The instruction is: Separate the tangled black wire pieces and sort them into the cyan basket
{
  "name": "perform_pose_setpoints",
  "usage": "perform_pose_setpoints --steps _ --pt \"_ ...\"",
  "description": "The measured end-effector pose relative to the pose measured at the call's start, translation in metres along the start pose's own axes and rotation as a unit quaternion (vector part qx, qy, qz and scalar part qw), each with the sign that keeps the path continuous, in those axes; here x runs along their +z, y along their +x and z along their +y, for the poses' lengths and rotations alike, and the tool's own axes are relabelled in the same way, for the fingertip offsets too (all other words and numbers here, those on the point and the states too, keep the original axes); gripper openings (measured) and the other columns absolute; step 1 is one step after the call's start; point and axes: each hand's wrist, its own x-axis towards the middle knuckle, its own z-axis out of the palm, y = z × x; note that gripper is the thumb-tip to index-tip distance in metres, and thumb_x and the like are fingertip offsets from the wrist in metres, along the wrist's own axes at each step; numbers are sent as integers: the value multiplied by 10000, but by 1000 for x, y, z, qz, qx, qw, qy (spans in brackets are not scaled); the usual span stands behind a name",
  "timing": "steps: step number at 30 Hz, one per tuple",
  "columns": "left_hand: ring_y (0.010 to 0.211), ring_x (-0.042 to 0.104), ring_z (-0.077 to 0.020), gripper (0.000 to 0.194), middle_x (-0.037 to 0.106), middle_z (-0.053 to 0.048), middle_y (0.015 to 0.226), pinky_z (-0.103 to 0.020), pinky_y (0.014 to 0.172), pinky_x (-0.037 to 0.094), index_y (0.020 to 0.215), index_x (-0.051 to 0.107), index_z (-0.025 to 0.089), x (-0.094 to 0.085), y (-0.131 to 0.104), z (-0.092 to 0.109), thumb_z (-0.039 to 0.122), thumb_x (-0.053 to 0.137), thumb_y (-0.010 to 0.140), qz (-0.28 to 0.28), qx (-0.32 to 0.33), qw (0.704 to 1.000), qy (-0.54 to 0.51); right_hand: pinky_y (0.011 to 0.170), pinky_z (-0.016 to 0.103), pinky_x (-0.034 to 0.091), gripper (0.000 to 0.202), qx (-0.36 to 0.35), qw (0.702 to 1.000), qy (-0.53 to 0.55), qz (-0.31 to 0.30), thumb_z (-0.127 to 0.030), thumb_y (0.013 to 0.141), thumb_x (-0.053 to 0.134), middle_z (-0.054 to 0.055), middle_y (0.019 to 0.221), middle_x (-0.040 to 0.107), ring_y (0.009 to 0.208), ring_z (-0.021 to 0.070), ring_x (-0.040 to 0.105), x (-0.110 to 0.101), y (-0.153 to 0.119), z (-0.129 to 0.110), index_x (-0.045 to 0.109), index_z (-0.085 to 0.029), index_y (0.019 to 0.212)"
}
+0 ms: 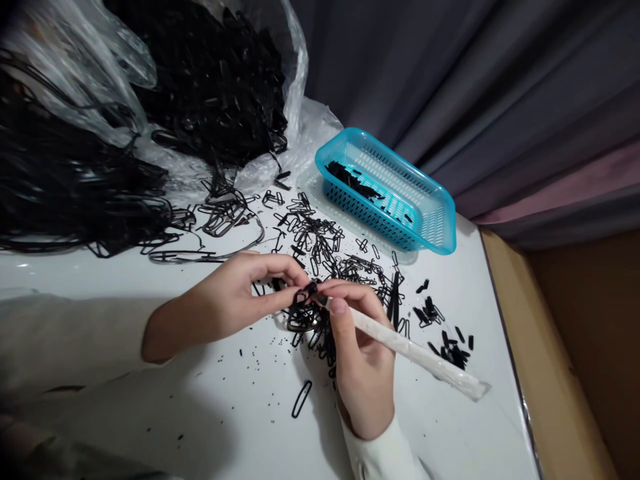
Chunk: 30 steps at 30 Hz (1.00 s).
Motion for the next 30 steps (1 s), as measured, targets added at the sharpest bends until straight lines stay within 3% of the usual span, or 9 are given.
perform_pose_setpoints --steps 6,9,12,16,20,25,30 --pt "747 600 -114 81 665 72 788 -279 758 407 809 628 232 0 -1 8 258 558 841 -2 -4 1000 23 839 274 499 123 -59 994 -87 24 -244 921 522 13 965 663 944 136 621 5 -2 -1 639 -226 887" --pt "740 601 -109 85 659 89 749 -334 881 319 771 614 223 1 0 9 257 572 836 7 15 998 57 840 267 495 102 -109 980 -164 43 -189 906 525 11 966 663 960 133 624 9 -5 0 621 -222 897" --pt "773 604 -127 86 674 84 795 -366 908 266 795 627 233 3 -1 8 288 578 839 -2 31 997 70 836 244 487 106 -148 960 -232 58 -142 891 522 15 971 658 963 120 628 11 -6 0 606 -205 907" --pt "801 582 -148 114 675 51 874 -366 865 296 855 623 234 5 -2 10 289 524 859 -39 23 998 51 823 227 486 112 -175 943 -275 73 -117 884 515 19 952 655 935 107 636 10 -5 0 600 -188 906" --pt "753 539 -153 116 645 35 805 -387 839 299 830 575 208 4 -2 13 284 489 852 -52 19 995 81 819 231 491 117 -185 938 -282 73 -114 880 518 23 956 654 929 111 637 9 -5 -1 601 -186 921" --pt "757 563 -144 165 665 41 819 -382 898 314 826 597 216 0 1 12 370 553 863 -21 26 996 81 826 243 489 142 -198 933 -293 68 -95 874 513 28 958 651 929 120 633 9 -7 -2 597 -187 940" --pt "850 621 -156 98 704 11 874 -306 808 420 802 641 209 -2 2 10 291 608 842 29 31 999 19 830 269 479 138 -187 932 -301 81 -102 874 513 29 957 644 929 137 631 9 -8 -3 584 -205 933"
